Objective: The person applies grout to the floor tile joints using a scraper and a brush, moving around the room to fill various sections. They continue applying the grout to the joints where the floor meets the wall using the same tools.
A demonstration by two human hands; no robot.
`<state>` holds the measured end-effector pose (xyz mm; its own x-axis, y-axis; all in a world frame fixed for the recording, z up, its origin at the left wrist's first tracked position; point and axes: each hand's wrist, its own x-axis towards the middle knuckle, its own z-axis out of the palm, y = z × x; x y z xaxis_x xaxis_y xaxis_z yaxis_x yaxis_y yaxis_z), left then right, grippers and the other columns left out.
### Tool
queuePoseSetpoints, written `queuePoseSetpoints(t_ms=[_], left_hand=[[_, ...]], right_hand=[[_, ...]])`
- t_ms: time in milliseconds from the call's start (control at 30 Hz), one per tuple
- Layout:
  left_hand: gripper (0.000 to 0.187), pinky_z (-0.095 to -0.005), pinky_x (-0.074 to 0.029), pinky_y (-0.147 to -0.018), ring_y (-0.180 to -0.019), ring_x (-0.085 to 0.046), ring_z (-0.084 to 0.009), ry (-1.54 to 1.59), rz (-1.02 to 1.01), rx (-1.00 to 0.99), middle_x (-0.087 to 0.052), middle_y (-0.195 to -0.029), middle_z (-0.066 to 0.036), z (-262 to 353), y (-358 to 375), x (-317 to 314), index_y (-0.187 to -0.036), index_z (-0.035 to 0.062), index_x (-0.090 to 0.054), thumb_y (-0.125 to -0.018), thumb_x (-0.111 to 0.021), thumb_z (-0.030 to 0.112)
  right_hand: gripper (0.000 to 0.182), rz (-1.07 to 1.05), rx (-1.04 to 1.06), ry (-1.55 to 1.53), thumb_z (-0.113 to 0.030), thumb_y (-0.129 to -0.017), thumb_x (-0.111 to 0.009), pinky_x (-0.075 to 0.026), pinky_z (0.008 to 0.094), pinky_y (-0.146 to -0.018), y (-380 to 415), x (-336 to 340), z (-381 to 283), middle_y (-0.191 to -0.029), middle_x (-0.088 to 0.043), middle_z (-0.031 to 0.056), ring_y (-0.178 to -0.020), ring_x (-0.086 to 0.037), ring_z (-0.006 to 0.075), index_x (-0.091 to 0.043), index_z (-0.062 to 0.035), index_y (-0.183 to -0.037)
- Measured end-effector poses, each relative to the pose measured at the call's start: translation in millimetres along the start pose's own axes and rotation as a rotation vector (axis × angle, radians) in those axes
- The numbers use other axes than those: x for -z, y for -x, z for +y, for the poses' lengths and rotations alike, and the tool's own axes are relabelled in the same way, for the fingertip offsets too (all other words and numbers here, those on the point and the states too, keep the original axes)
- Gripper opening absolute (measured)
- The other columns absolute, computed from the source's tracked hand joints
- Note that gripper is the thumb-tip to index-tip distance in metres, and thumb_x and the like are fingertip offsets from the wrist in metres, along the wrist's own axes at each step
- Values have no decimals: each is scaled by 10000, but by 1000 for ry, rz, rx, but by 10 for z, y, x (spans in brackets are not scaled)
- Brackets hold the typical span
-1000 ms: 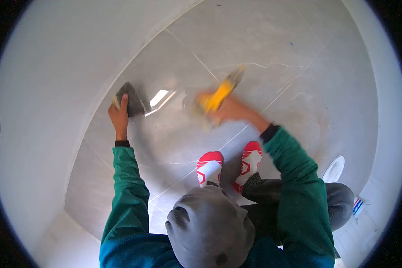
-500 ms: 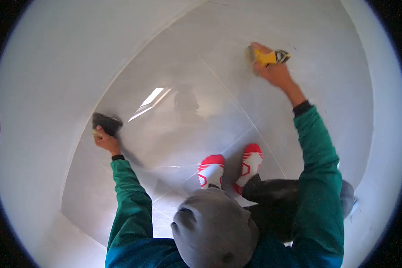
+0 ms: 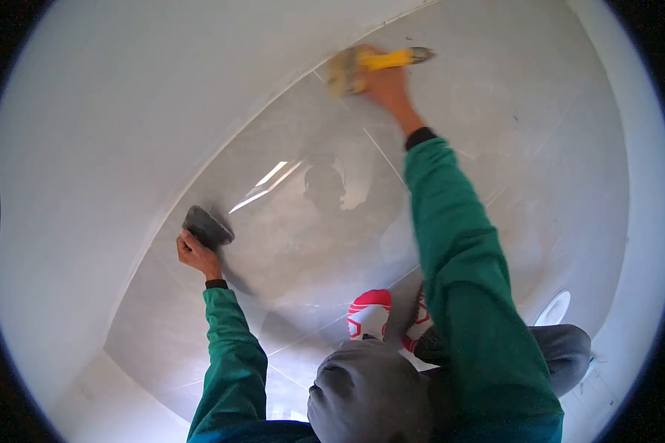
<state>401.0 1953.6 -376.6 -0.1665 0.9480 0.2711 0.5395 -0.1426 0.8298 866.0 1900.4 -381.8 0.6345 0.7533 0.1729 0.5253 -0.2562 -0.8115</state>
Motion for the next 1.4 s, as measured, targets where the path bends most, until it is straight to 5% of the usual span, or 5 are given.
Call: queuePoseSetpoints(t_ms=[167,333,667,967,1400], left_hand=[[424,-250,-239,-469,-532,-296,-72,73,51,56,-334,-555,40,-35,6,-3,-601,39,-388,-902,-485,322],[423,-241,-227,-475,-548,-290,-66,37,-9,36,-328,-564,45,-133,13,5,-611,49,-393,-909,-466,340],[449,-260,-209,-476,-553,-271,-72,33,-23,39,-296,-568,46,-161,8,-7,-605,62,-331,-908,-457,368],[448,-253,-223,-485,-568,-288,-73,9,-87,25,-325,-587,47,-110,31,-8,-621,54,-357,-904,-461,385],[437,-267,-217,-475,-550,-275,-81,-12,-100,-4,-307,-567,45,-130,4,-14,-621,40,-385,-901,-479,362]], right_hand=[[497,360,42,-7,-154,-808,-599,-489,248,-530,-59,565,-299,-815,-613,74,-615,-579,127,-413,1,-1243],[434,-600,-201,-432,-142,-756,-635,-518,265,-545,755,-606,-1225,-964,-541,65,-732,-561,121,-499,-76,-1162],[400,503,-268,-197,-106,-710,-646,-550,281,-490,-960,717,51,-802,-600,123,-623,-628,190,-546,-8,-1084],[384,-459,128,58,-237,-772,-601,-340,384,-919,664,-319,-998,-1068,-502,94,-1082,-434,267,-514,-91,-1117],[381,-321,244,226,-245,-791,-585,-433,325,-838,312,921,-760,-1100,-551,95,-954,-544,242,-546,-181,-1164]])
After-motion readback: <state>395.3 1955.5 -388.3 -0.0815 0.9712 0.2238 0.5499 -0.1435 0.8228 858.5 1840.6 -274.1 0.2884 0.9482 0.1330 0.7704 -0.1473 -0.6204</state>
